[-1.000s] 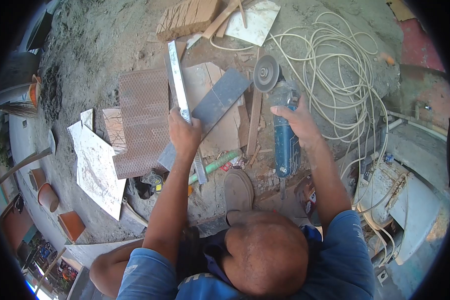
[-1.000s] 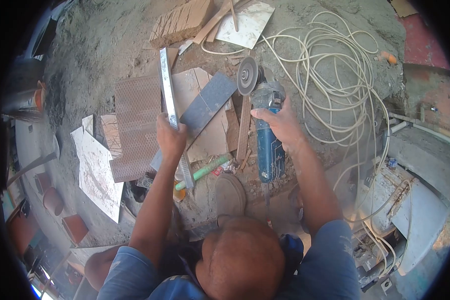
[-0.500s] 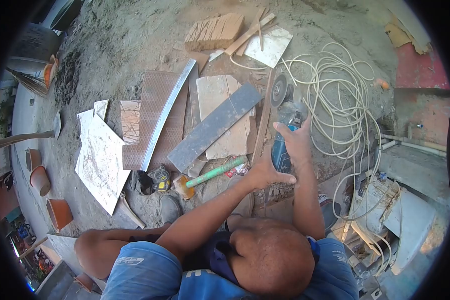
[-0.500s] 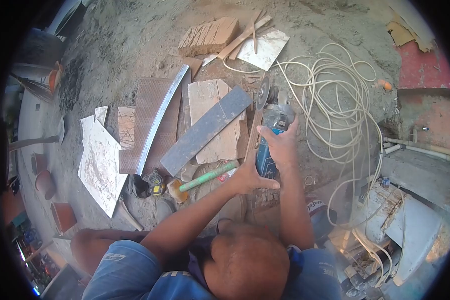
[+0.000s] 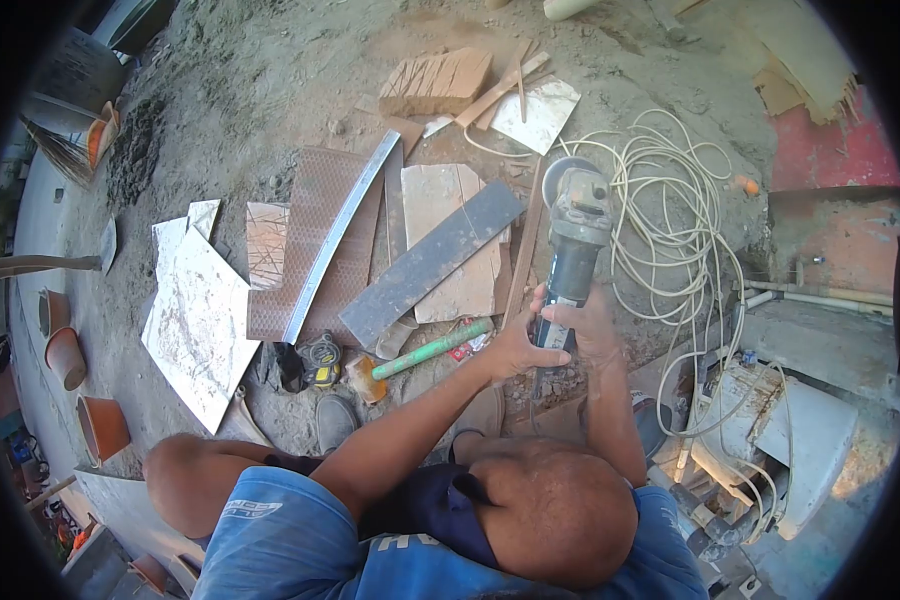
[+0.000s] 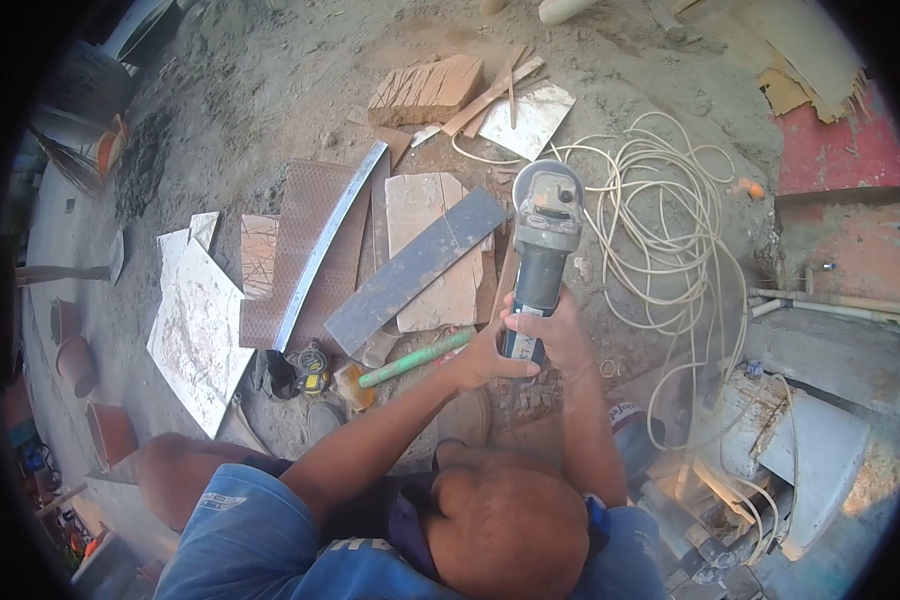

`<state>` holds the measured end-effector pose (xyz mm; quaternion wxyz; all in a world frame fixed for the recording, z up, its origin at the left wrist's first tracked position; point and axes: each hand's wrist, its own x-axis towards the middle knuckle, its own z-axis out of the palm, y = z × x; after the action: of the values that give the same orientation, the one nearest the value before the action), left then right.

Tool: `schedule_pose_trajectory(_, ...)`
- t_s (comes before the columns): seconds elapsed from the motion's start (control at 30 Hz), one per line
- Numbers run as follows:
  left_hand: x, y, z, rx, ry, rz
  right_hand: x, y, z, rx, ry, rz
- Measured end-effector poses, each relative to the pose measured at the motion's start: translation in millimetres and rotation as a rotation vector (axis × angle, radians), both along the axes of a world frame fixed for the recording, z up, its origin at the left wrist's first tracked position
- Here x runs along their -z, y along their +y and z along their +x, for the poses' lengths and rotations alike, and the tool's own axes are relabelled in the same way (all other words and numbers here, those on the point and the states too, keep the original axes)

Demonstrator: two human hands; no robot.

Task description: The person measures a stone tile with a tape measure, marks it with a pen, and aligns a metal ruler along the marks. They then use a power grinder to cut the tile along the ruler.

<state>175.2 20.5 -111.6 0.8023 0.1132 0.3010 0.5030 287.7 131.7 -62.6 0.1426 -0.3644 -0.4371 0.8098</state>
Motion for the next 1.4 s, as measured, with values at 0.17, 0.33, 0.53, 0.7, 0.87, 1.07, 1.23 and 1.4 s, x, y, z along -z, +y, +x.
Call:
schedule_pose_trajectory(0.17, 11.6, -11.2, 3.5, -0.025, 0.388, 0.179, 17.6, -24.1, -6.0, 0.196, -0.090, 0.233)
schedule_pose_trajectory(0.33, 24.1, -18.6, 0.2, -0.016, 0.442, 0.190, 25.4, -22.0, -0.1, 0.175, -0.021, 0.067)
schedule_pose_trajectory(0.53, 54.9, -14.2, -107.8, -0.087, 2.043, -0.118, 27.8, -15.7, -3.0, 0.205, -0.264, 0.282)
schedule_pose_trajectory(0.7, 86.5, -55.0, -148.2, 0.121, 1.966, -0.218, 30.7, -14.5, -2.2, 0.169, -0.656, 0.453)
schedule_pose_trajectory(0.87, 84.1, -36.8, -128.8, 0.072, 1.995, -0.174, 39.5, -13.6, -2.5, 0.092, -0.801, 0.526)
schedule_pose_trajectory(1.07, 86.5, -1.7, -116.7, 0.053, 2.108, -0.073, 37.3, -4.9, -28.1, -0.060, -0.949, 0.521)
schedule_pose_trajectory(1.23, 87.3, 5.7, -118.5, 0.120, 2.118, 0.013, 51.3, -0.9, -53.5, -0.142, -0.913, 0.577)
schedule_pose_trajectory(1.4, 97.6, 22.7, -119.3, 0.070, 1.959, 0.103, 69.6, 0.2, -71.4, -0.113, -0.821, 0.594)
